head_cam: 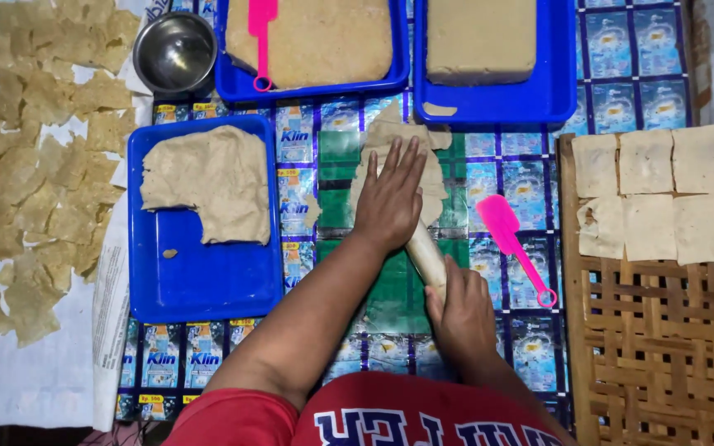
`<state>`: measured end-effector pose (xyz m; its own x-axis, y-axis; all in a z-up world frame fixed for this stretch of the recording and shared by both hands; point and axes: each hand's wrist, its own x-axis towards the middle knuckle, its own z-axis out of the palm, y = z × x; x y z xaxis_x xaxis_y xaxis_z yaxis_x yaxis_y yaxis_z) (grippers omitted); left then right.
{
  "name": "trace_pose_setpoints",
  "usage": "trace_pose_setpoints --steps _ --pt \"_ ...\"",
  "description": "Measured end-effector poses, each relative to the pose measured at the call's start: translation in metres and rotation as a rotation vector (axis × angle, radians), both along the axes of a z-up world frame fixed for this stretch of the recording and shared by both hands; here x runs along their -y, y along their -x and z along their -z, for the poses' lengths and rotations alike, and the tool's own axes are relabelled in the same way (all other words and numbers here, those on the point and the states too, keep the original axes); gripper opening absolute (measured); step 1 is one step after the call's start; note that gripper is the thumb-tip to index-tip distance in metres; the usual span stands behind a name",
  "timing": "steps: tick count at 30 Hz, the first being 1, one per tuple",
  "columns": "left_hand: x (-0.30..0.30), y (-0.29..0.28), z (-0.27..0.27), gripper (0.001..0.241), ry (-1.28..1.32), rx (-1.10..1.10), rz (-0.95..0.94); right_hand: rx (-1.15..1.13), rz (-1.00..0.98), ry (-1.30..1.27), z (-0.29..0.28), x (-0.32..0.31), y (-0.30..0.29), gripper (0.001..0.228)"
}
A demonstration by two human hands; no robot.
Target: Rolling out dough and cutting it into squares to prepare food wrappers.
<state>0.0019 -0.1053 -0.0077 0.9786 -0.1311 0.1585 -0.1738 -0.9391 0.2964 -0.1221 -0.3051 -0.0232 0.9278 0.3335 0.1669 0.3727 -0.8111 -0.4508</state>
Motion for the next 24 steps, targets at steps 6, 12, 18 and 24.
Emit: trace_pose_setpoints --steps 6,12,18,24 --pt "0.037 -0.035 -0.017 0.062 -0.151 -0.187 0.072 0.045 0.191 0.042 -0.006 0.007 0.011 0.060" --pt "0.074 -0.073 -0.012 0.064 -0.189 -0.312 0.103 0.136 0.264 0.215 -0.003 0.029 0.000 0.067" --pt "0.090 -0.084 -0.007 0.062 -0.127 -0.228 0.082 -0.015 0.147 0.175 0.005 0.036 -0.026 0.076" --pt "0.008 -0.064 -0.044 0.056 0.171 -0.273 -0.096 -0.293 0.098 0.011 -0.042 -0.002 -0.021 0.076"
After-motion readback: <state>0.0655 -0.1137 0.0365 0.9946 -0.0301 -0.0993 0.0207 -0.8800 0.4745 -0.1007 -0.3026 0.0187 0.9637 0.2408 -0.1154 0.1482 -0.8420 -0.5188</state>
